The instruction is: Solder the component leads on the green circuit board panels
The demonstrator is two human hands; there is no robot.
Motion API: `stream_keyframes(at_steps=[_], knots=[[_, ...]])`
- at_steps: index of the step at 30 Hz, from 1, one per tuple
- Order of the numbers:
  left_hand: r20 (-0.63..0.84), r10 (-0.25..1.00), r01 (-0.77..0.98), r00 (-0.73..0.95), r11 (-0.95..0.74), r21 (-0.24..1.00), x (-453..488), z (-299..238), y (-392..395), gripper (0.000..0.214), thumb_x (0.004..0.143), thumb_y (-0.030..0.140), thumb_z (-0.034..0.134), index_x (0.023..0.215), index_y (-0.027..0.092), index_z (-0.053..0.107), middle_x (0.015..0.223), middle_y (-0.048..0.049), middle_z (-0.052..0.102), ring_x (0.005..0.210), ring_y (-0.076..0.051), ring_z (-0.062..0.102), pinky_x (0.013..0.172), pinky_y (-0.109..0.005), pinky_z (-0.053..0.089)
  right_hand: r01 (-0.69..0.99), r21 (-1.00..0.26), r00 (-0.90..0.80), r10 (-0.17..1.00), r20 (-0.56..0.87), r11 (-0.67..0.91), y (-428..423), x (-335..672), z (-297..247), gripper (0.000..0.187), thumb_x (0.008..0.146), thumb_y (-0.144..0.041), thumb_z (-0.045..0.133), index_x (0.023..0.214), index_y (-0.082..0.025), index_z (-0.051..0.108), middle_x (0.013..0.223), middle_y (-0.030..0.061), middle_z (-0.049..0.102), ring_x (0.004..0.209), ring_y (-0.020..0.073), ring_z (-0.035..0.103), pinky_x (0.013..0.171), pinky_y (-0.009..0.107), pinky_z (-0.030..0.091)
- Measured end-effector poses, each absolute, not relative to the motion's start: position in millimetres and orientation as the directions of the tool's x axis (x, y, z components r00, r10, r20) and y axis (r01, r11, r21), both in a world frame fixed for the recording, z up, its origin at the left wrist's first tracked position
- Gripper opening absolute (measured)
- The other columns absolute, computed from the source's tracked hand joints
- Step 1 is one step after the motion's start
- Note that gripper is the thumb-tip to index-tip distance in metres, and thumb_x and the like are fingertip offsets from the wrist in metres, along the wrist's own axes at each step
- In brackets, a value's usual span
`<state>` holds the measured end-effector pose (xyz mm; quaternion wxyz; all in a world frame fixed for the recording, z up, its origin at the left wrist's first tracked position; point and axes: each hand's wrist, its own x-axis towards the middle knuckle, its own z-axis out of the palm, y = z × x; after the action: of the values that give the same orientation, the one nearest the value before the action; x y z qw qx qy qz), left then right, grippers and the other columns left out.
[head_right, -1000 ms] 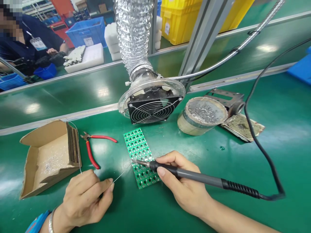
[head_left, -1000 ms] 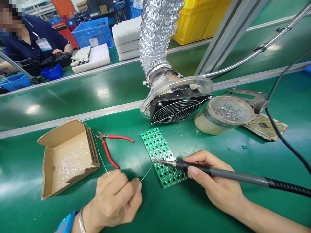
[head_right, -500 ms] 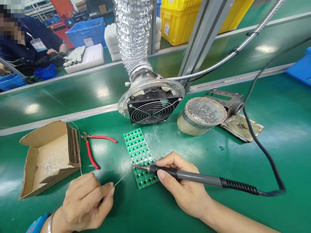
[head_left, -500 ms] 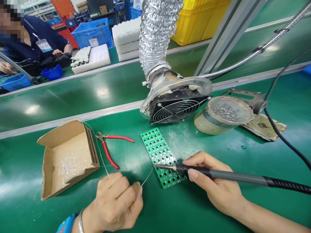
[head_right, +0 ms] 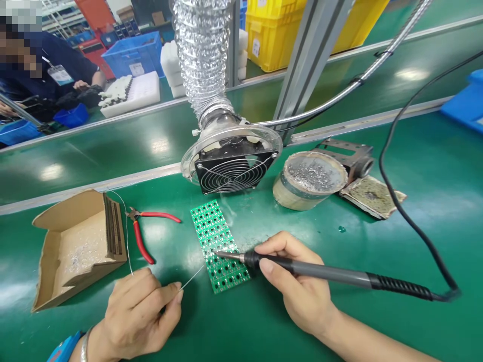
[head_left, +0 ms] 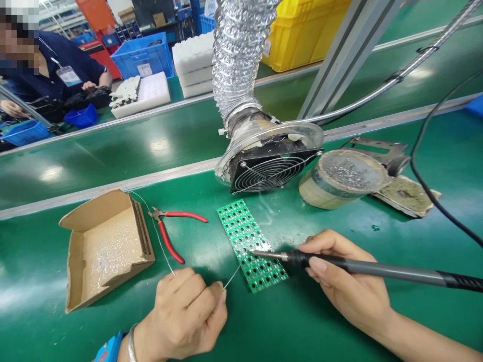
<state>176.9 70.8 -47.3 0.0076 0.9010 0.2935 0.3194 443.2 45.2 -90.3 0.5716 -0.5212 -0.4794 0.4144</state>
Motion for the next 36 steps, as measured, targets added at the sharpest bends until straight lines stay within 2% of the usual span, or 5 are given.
stream_keyframes(at_steps=[8,18,24,28,36], knots=[[0.563,0.536,0.537,0.629,-0.823,0.184,183.0,-48.0,71.0,0.008,0.078,0.006,0.065,0.079,0.014,0.064,0.054,0.0004,0.051,0.052,-0.014,0.038,0.048,-0.030,0.028,0.052,-0.993,0.155,0.982,0.111,0.104,45.0,441.7,-91.0,0.012,0.087,-0.033,0.064,0.086,-0.022,0.066,0.059,-0.0016,0.056,0.050,0.0112,0.046,0.044,0.022,0.034],[0.558,0.541,0.542,0.629,-0.820,0.184,185.3,-49.5,72.6,0.008,0.080,0.007,0.064,0.079,0.015,0.064,0.053,0.0011,0.049,0.051,-0.014,0.036,0.048,-0.030,0.027,0.218,-0.968,0.123,0.981,0.150,0.121,47.7,439.7,-85.2,0.008,0.086,-0.029,0.062,0.083,-0.021,0.066,0.057,-0.0012,0.058,0.048,0.0125,0.049,0.045,0.023,0.040],[0.558,0.539,0.543,0.631,-0.821,0.179,187.7,-50.4,76.0,0.009,0.080,0.006,0.064,0.080,0.015,0.064,0.054,0.0018,0.049,0.051,-0.013,0.037,0.049,-0.029,0.028,0.237,-0.967,0.121,0.984,0.128,0.097,46.5,440.3,-83.3,0.006,0.085,-0.026,0.061,0.082,-0.022,0.065,0.055,-0.0018,0.055,0.048,0.0127,0.047,0.045,0.023,0.039],[0.556,0.537,0.538,0.634,-0.823,0.181,187.7,-51.4,75.4,0.009,0.079,0.006,0.065,0.080,0.015,0.064,0.054,0.0013,0.048,0.051,-0.013,0.036,0.049,-0.030,0.028,0.194,-0.976,0.125,0.985,0.120,0.094,45.0,440.1,-85.8,0.007,0.085,-0.029,0.063,0.083,-0.023,0.066,0.055,-0.0018,0.055,0.049,0.0126,0.046,0.046,0.023,0.039],[0.519,0.575,0.531,0.633,-0.810,0.249,189.8,-35.9,65.2,0.009,0.079,0.007,0.062,0.081,0.015,0.064,0.056,0.0010,0.047,0.053,-0.014,0.035,0.049,-0.031,0.025,-0.093,-0.996,0.200,0.980,-0.003,0.016,46.0,453.1,-89.6,0.019,0.085,-0.039,0.067,0.086,-0.020,0.067,0.052,-0.0026,0.051,0.045,0.0109,0.044,0.042,0.023,0.035]])
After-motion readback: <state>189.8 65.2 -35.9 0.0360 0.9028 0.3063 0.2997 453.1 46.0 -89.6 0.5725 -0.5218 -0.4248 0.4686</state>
